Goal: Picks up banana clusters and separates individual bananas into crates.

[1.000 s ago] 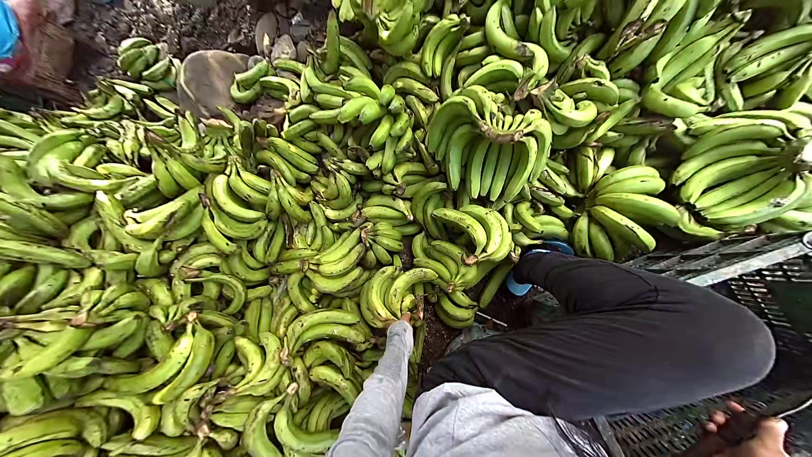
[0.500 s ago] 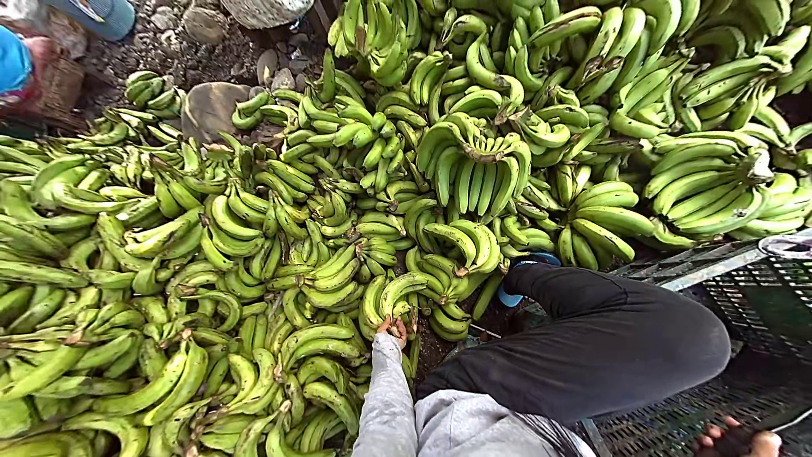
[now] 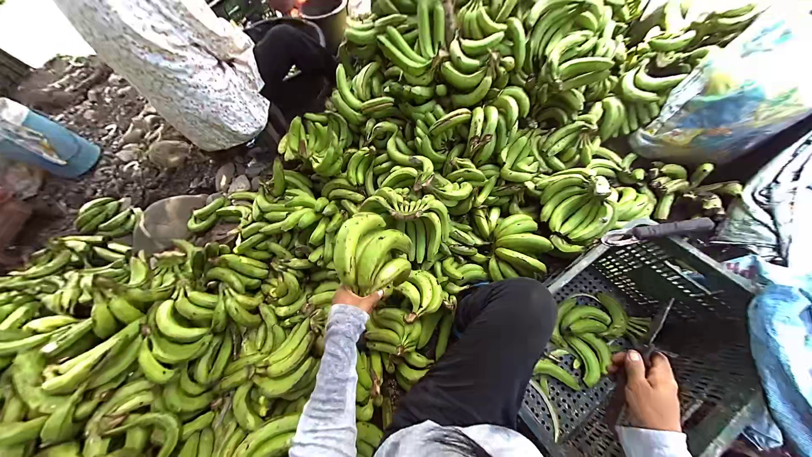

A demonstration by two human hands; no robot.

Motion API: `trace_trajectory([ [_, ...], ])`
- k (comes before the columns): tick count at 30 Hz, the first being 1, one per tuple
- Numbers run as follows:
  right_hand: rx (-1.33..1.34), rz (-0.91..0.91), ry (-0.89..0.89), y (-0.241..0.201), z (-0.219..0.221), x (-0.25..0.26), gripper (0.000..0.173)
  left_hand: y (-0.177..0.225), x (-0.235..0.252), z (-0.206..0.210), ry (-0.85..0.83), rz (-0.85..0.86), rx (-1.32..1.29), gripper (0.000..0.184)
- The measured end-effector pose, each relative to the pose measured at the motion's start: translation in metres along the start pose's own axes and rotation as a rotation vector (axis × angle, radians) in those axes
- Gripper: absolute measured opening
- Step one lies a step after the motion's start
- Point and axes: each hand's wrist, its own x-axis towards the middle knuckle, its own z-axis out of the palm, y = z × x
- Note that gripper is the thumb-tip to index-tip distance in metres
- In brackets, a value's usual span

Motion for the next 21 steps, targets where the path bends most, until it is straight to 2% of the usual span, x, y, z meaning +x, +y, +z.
trace_trajectory([
  [1, -0.051, -0.115, -0.015, -0.010, 0.000, -0.004, 0.052, 0.042, -0.009, -0.003, -0.021, 0.143, 0.119, 0.069],
  [3, -0.160, -0.342, 0.036, -0.033, 0.005, -0.013, 0.060, 0.122, -0.038, 0.007, -0.015, 0.444, 0.275, 0.062],
  [5, -0.243, -0.479, 0.132, -0.058, 0.010, -0.026, 0.059, 0.190, -0.069, 0.033, -0.050, 0.696, 0.376, 0.056],
  [7, -0.292, -0.498, 0.249, -0.073, 0.011, -0.032, 0.058, 0.245, -0.096, 0.075, -0.157, 0.870, 0.476, 0.053],
  [9, -0.311, -0.386, 0.289, -0.072, 0.002, -0.028, 0.054, 0.283, -0.124, 0.128, -0.318, 0.976, 0.592, 0.051],
  [12, -0.299, -0.052, 0.170, -0.061, -0.020, -0.014, 0.053, 0.304, -0.165, 0.209, -0.535, 1.045, 0.769, 0.046],
  [16, -0.299, 0.306, 0.012, -0.049, -0.040, 0.004, 0.056, 0.284, -0.195, 0.296, -0.585, 1.115, 0.947, 0.042],
  [18, -0.288, 0.414, -0.035, -0.041, -0.043, 0.011, 0.055, 0.276, -0.202, 0.317, -0.580, 1.140, 1.041, 0.044],
  [21, -0.265, 0.471, -0.086, -0.035, -0.042, 0.018, 0.056, 0.274, -0.210, 0.321, -0.615, 1.098, 1.157, 0.046],
])
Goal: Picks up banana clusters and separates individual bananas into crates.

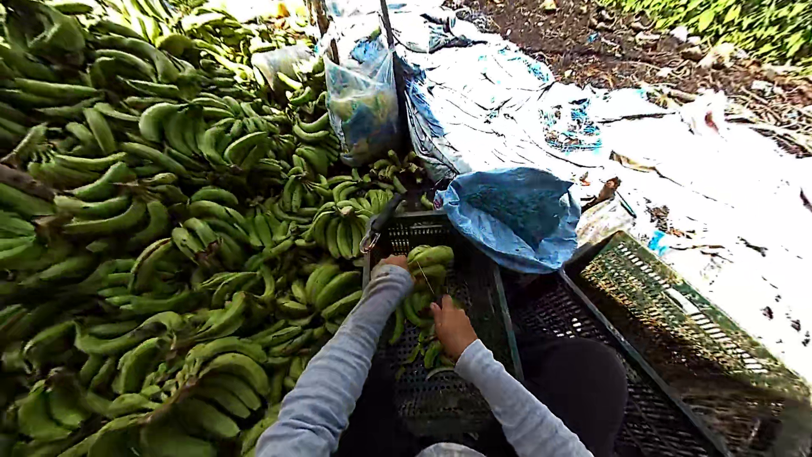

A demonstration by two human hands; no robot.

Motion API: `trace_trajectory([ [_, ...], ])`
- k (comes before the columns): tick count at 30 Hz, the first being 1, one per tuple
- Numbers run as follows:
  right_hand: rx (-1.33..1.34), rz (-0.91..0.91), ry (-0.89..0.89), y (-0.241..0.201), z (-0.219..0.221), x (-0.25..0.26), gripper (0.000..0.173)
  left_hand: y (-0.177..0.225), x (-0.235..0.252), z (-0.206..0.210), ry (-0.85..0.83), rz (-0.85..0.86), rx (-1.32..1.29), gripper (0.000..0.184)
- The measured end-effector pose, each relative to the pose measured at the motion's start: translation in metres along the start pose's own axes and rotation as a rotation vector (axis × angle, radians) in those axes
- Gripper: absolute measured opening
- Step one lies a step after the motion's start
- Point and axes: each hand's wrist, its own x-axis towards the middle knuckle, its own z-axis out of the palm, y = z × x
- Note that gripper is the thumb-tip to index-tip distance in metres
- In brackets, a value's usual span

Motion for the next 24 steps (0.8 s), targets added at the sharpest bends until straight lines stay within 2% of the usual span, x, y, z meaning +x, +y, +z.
trace_trajectory([
  [11, 0.043, 0.078, -0.079, -0.008, 0.012, 0.017, 0.053, -0.007, 0.016, 0.018, 0.019, -0.006, 0.026, 0.042],
  [24, 0.081, 0.067, 0.009, -0.030, 0.035, 0.059, 0.053, -0.019, 0.027, 0.017, -0.011, 0.010, -0.021, 0.041],
])
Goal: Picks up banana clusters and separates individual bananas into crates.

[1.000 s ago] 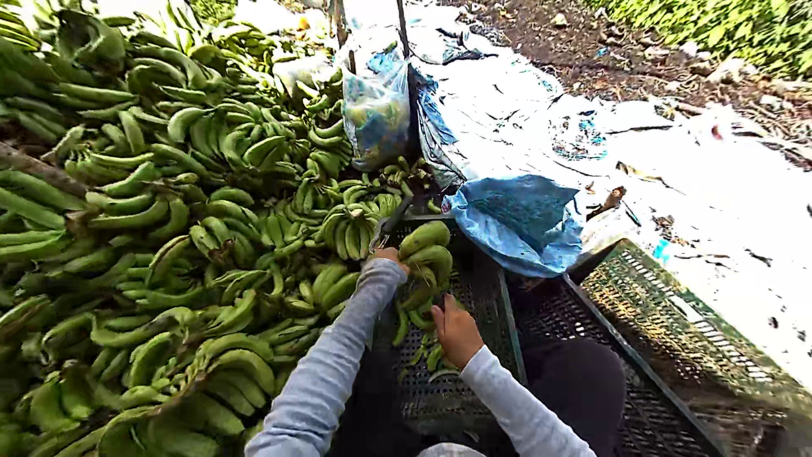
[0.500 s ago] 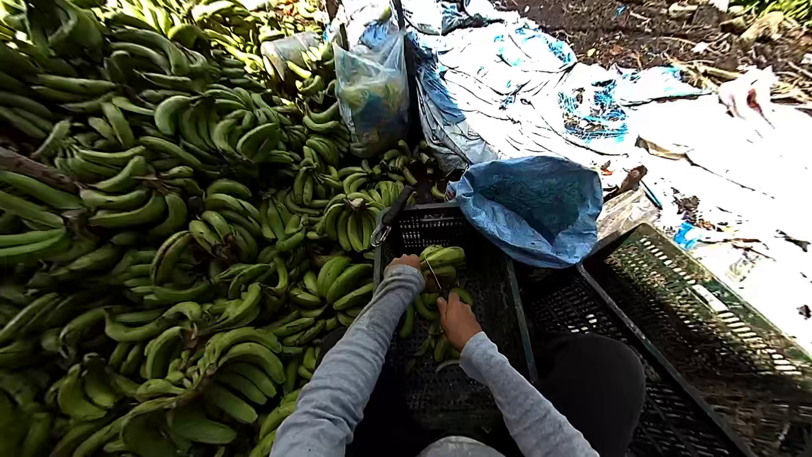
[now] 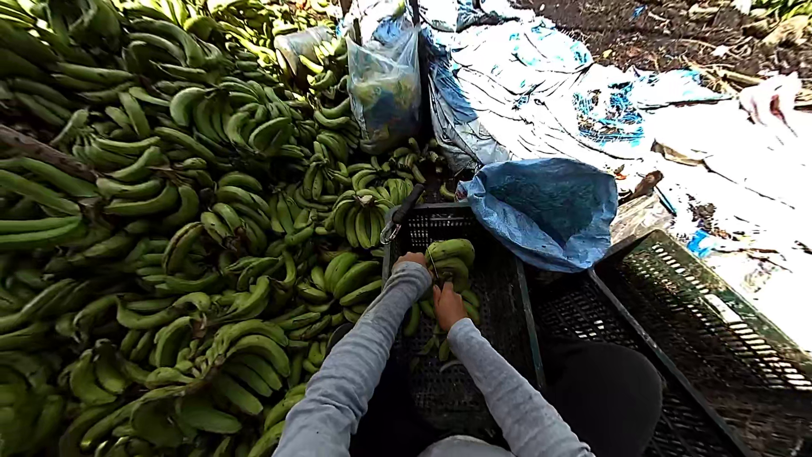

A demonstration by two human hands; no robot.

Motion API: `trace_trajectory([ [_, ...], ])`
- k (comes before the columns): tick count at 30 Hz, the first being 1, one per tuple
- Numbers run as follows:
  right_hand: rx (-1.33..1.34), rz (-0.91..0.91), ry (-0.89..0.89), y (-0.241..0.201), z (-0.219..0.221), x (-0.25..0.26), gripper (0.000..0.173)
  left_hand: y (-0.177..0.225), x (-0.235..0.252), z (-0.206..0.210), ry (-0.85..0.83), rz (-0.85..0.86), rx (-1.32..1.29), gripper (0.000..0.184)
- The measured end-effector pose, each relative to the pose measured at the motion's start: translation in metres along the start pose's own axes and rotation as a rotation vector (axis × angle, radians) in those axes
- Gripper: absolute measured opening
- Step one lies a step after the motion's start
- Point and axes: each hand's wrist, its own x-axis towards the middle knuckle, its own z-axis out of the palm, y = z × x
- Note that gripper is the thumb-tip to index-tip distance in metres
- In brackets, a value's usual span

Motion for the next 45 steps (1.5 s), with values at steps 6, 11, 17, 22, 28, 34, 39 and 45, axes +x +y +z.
trace_trajectory([
  [6, 0.099, -0.084, -0.063, -0.001, -0.008, 0.003, 0.052, -0.016, 0.002, -0.001, 0.015, 0.099, 0.045, 0.045],
  [11, 0.097, 0.009, -0.111, -0.012, -0.009, -0.009, 0.052, -0.024, 0.009, 0.004, 0.022, 0.151, 0.144, 0.052],
  [17, 0.329, 0.082, -0.277, -0.012, -0.017, -0.002, 0.050, -0.029, 0.004, 0.002, 0.058, 0.228, 0.232, 0.046],
  [22, 0.604, 0.243, -0.353, -0.014, -0.013, 0.012, 0.044, -0.033, -0.004, 0.002, 0.091, 0.309, 0.235, 0.043],
  [28, 0.611, 0.249, -0.364, -0.018, 0.009, 0.000, 0.043, -0.047, 0.006, -0.009, 0.059, 0.138, 0.139, 0.058],
  [34, 0.822, 0.271, -0.337, -0.036, 0.032, 0.017, 0.041, -0.064, 0.011, -0.014, 0.082, 0.016, -0.022, 0.062],
  [39, 0.847, 0.230, -0.284, -0.030, 0.052, 0.023, 0.043, -0.066, 0.012, -0.013, 0.010, -0.054, -0.121, 0.065],
  [45, 0.935, 0.069, -0.270, -0.021, 0.060, 0.043, 0.048, -0.069, 0.010, -0.016, -0.032, 0.108, -0.200, 0.061],
])
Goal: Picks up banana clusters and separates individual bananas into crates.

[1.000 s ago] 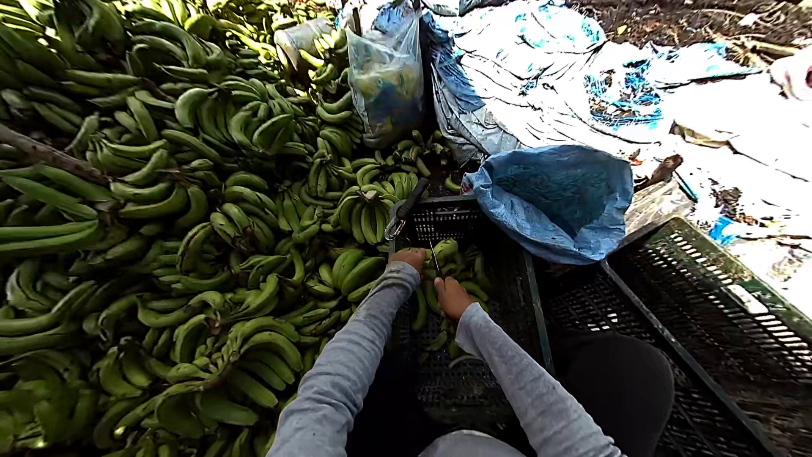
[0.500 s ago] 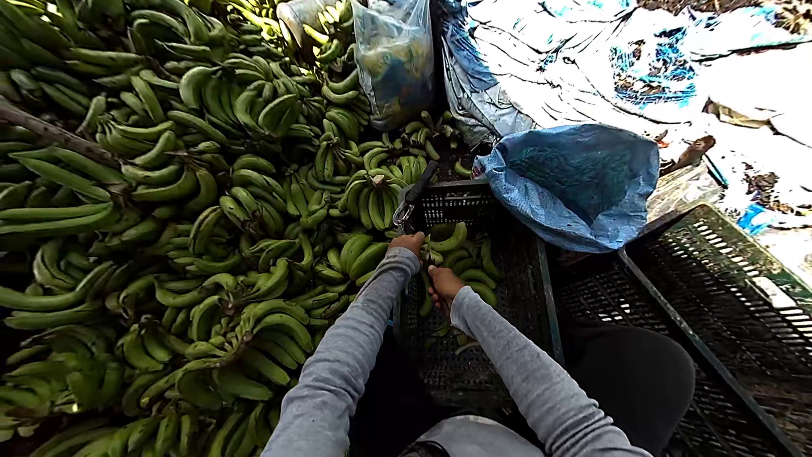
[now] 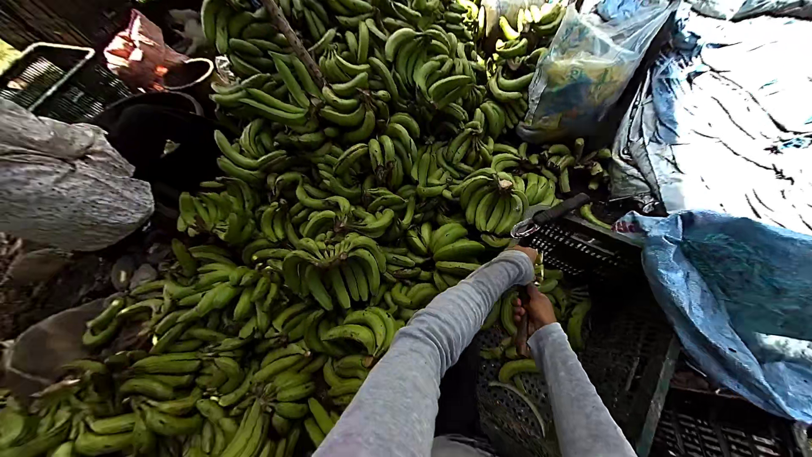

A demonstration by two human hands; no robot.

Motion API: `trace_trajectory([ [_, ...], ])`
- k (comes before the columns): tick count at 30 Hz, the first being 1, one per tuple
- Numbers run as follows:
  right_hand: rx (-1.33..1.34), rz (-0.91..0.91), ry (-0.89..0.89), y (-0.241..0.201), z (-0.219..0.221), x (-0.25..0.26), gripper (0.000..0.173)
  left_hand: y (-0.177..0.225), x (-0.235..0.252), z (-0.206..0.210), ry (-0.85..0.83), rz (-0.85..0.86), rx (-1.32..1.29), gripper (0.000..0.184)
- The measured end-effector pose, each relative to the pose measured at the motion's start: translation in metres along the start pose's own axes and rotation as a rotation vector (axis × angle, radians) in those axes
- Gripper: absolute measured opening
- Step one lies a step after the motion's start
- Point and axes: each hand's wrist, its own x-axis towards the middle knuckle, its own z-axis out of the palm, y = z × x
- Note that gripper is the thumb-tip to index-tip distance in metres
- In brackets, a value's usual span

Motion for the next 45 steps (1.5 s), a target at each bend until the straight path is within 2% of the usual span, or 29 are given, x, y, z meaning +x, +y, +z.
trace_trajectory([
  [3, 0.148, -0.133, -0.040, -0.001, -0.016, 0.002, 0.050, 0.001, -0.019, -0.017, 0.000, -0.049, -0.084, 0.054],
  [6, 0.331, -0.242, 0.055, 0.005, -0.046, 0.001, 0.053, 0.003, -0.012, -0.010, -0.041, -0.019, -0.093, 0.070],
  [8, 0.347, -0.235, 0.104, 0.018, -0.065, 0.001, 0.056, 0.028, -0.012, -0.001, -0.085, 0.015, -0.001, 0.072],
  [9, 0.319, -0.212, 0.118, 0.027, -0.076, 0.001, 0.056, 0.043, -0.025, -0.001, -0.053, 0.013, -0.060, 0.067],
  [11, 0.283, -0.173, 0.164, 0.043, -0.097, 0.000, 0.057, 0.041, -0.060, -0.011, 0.098, 0.186, -0.275, 0.068],
  [12, 0.279, -0.161, 0.204, 0.050, -0.108, -0.002, 0.057, 0.024, -0.086, -0.021, 0.190, 0.317, -0.322, 0.063],
  [13, 0.271, -0.159, 0.250, 0.055, -0.120, -0.006, 0.056, -0.005, -0.114, -0.024, 0.350, 0.454, -0.424, 0.054],
  [14, 0.260, -0.151, 0.289, 0.059, -0.134, -0.009, 0.055, -0.040, -0.136, -0.015, 0.594, 0.536, -0.602, 0.042],
  [15, 0.248, -0.142, 0.320, 0.060, -0.146, -0.013, 0.055, -0.081, -0.152, 0.002, 0.845, 0.491, -0.745, 0.033],
  [16, 0.237, -0.135, 0.347, 0.061, -0.157, -0.017, 0.054, -0.127, -0.166, 0.022, 0.958, 0.264, -0.780, 0.029],
  [17, 0.230, -0.127, 0.371, 0.061, -0.165, -0.022, 0.054, -0.175, -0.178, 0.048, 0.891, -0.082, -0.750, 0.032],
  [18, 0.229, -0.112, 0.386, 0.062, -0.171, -0.025, 0.054, -0.222, -0.186, 0.080, 0.664, -0.423, -0.714, 0.040],
  [19, 0.233, -0.099, 0.404, 0.063, -0.174, -0.027, 0.054, -0.260, -0.188, 0.120, 0.410, -0.682, -0.671, 0.050],
  [20, 0.229, -0.095, 0.417, 0.063, -0.173, -0.028, 0.052, -0.283, -0.187, 0.161, 0.171, -0.849, -0.647, 0.063],
  [21, 0.224, -0.094, 0.426, 0.064, -0.170, -0.028, 0.049, -0.293, -0.183, 0.196, -0.001, -0.927, -0.656, 0.079],
  [22, 0.216, -0.091, 0.428, 0.065, -0.165, -0.027, 0.046, -0.292, -0.175, 0.228, -0.056, -0.959, -0.677, 0.097],
  [24, 0.200, -0.082, 0.430, 0.064, -0.151, -0.027, 0.045, -0.278, -0.152, 0.269, 0.065, -1.038, -0.731, 0.118],
  [25, 0.197, -0.075, 0.433, 0.062, -0.141, -0.028, 0.047, -0.272, -0.139, 0.281, 0.159, -1.098, -0.738, 0.118],
  [26, 0.196, -0.061, 0.427, 0.061, -0.131, -0.030, 0.049, -0.270, -0.127, 0.288, 0.246, -1.155, -0.745, 0.109],
  [28, 0.211, -0.043, 0.377, 0.060, -0.122, -0.032, 0.050, -0.274, -0.109, 0.297, 0.411, -1.270, -0.761, 0.065],
  [29, 0.214, -0.046, 0.371, 0.059, -0.119, -0.032, 0.050, -0.279, -0.107, 0.291, 0.419, -1.305, -0.779, 0.055],
  [30, 0.201, -0.053, 0.381, 0.057, -0.117, -0.033, 0.049, -0.281, -0.111, 0.277, 0.357, -1.304, -0.771, 0.055],
  [32, 0.101, -0.075, 0.422, 0.052, -0.118, -0.036, 0.045, -0.285, -0.127, 0.240, 0.211, -1.247, -0.695, 0.065],
  [33, 0.022, -0.092, 0.435, 0.050, -0.118, -0.038, 0.041, -0.287, -0.136, 0.220, 0.196, -1.214, -0.684, 0.067],
  [36, -0.286, -0.182, 0.382, 0.040, -0.104, -0.047, 0.029, -0.286, -0.162, 0.159, 0.291, -1.128, -0.759, 0.056],
  [37, -0.383, -0.244, 0.326, 0.036, -0.093, -0.052, 0.031, -0.278, -0.168, 0.138, 0.314, -1.084, -0.762, 0.053],
  [41, -0.735, -0.667, 0.022, 0.015, -0.046, -0.085, 0.056, -0.207, -0.170, 0.050, 0.375, -0.678, -0.641, 0.048],
  [43, -0.856, -0.904, -0.005, 0.006, -0.026, -0.105, 0.059, -0.157, -0.159, 0.011, 0.389, -0.456, -0.544, 0.044],
  [45, -0.938, -1.039, 0.044, -0.005, -0.017, -0.126, 0.056, -0.098, -0.145, -0.023, 0.350, -0.299, -0.365, 0.045],
])
